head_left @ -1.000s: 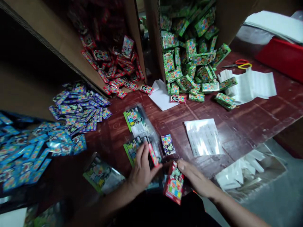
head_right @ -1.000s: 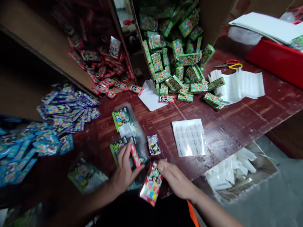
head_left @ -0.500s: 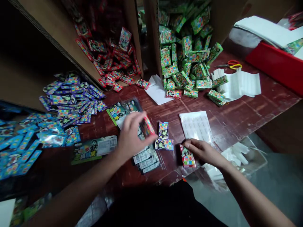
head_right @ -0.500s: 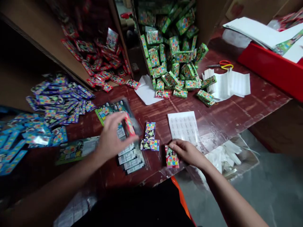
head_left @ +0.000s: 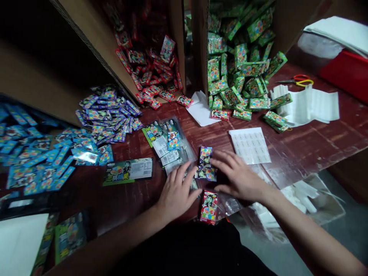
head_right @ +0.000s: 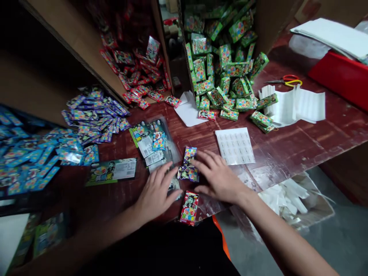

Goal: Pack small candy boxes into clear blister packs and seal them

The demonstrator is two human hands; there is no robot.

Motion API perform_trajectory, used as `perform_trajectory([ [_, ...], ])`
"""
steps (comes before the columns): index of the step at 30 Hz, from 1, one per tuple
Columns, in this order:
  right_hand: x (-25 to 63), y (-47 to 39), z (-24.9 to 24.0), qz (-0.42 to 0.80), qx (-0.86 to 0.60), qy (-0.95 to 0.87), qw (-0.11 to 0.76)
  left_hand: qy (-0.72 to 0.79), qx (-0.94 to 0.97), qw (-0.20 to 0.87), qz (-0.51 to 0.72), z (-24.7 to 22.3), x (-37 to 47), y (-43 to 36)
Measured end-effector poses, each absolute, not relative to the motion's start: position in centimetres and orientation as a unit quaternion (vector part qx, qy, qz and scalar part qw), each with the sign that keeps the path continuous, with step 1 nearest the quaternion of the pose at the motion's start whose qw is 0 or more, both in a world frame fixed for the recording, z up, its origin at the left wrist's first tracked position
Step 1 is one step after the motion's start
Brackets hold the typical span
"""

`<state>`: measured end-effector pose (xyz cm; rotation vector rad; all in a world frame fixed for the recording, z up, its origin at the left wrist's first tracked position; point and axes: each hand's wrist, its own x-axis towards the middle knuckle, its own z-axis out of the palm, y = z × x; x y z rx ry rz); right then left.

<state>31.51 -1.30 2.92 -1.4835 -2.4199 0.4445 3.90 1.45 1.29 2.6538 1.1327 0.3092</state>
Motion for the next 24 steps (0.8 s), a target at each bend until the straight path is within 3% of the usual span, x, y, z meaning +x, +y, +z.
perform_trajectory([
  [3, 29.0, -2.0, 1.4, 0.143, -0.472, -0.861, 0.119, 0.376, 0.919, 0.094, 0.067, -0.6, 2.7, 0.5],
  [8, 27.9, -0.4, -0.6, 0.114, -0.532, -0.828, 0.138, 0.417, 0.905, 0.067, 0.053, -2.1, 2.5, 4.4],
  [16, 30.1, 3.2, 1.9, 0.160, -0.495, -0.849, 0.091, 0.432, 0.891, 0.051, 0.127, 2.7, 2.3, 16.1],
  [20, 28.9, 5.8, 1.8, 0.190, -0.466, -0.861, 0.076, 0.456, 0.883, 0.106, 0.039, 3.9, 3.0, 22.3],
  [24, 28.4, 6.9, 0.8, 0.213, -0.477, -0.846, 0.105, 0.428, 0.896, 0.102, 0.056, 4.8, 2.9, 19.6],
])
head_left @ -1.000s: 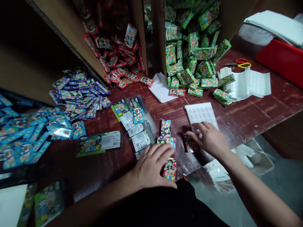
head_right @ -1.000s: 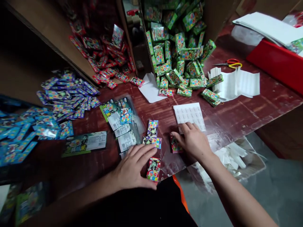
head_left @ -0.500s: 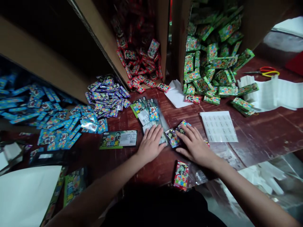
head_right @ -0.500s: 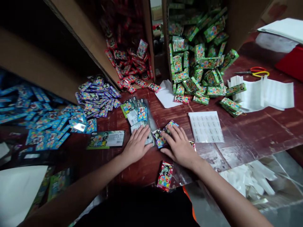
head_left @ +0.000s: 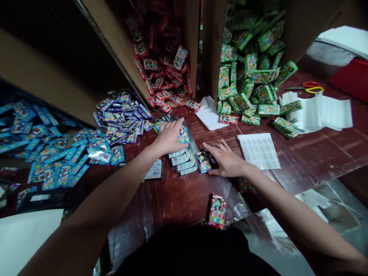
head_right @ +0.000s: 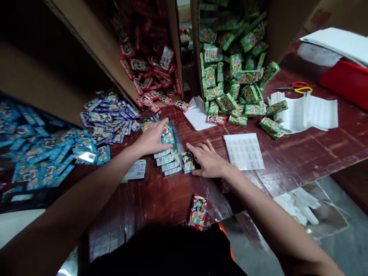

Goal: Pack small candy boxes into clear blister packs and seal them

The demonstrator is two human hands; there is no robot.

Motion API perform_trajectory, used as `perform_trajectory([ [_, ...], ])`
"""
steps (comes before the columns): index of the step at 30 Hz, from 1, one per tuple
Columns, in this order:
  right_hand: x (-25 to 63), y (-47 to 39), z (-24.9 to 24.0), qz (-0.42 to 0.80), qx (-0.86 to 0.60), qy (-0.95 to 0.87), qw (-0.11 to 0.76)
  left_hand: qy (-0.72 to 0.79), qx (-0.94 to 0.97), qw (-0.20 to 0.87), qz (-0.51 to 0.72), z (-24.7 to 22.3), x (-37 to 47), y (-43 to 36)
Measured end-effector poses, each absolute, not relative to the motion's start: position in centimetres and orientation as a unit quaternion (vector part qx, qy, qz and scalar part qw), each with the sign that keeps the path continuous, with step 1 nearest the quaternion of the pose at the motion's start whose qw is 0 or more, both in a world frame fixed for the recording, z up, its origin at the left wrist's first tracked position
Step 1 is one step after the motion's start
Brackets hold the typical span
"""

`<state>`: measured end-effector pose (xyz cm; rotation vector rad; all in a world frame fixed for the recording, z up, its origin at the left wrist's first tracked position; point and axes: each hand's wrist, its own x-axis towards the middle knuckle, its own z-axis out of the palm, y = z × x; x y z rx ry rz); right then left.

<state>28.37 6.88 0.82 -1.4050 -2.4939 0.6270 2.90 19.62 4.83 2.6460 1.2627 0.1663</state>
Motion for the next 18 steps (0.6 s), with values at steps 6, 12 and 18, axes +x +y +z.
perform_trajectory([
  [6, 27.4, 3.2, 0.3, 0.198, -0.503, -0.833, 0.114, 0.372, 0.915, 0.151, 0.024, 3.8, 0.4, 6.1],
  [12, 30.4, -0.5, 1.3, 0.197, -0.535, -0.809, 0.141, 0.361, 0.914, 0.172, 0.073, 1.2, 1.0, 4.4],
  [18, 30.8, -5.8, 1.7, 0.205, -0.539, -0.810, 0.106, 0.283, 0.936, 0.187, 0.097, -0.3, 4.4, 6.3],
])
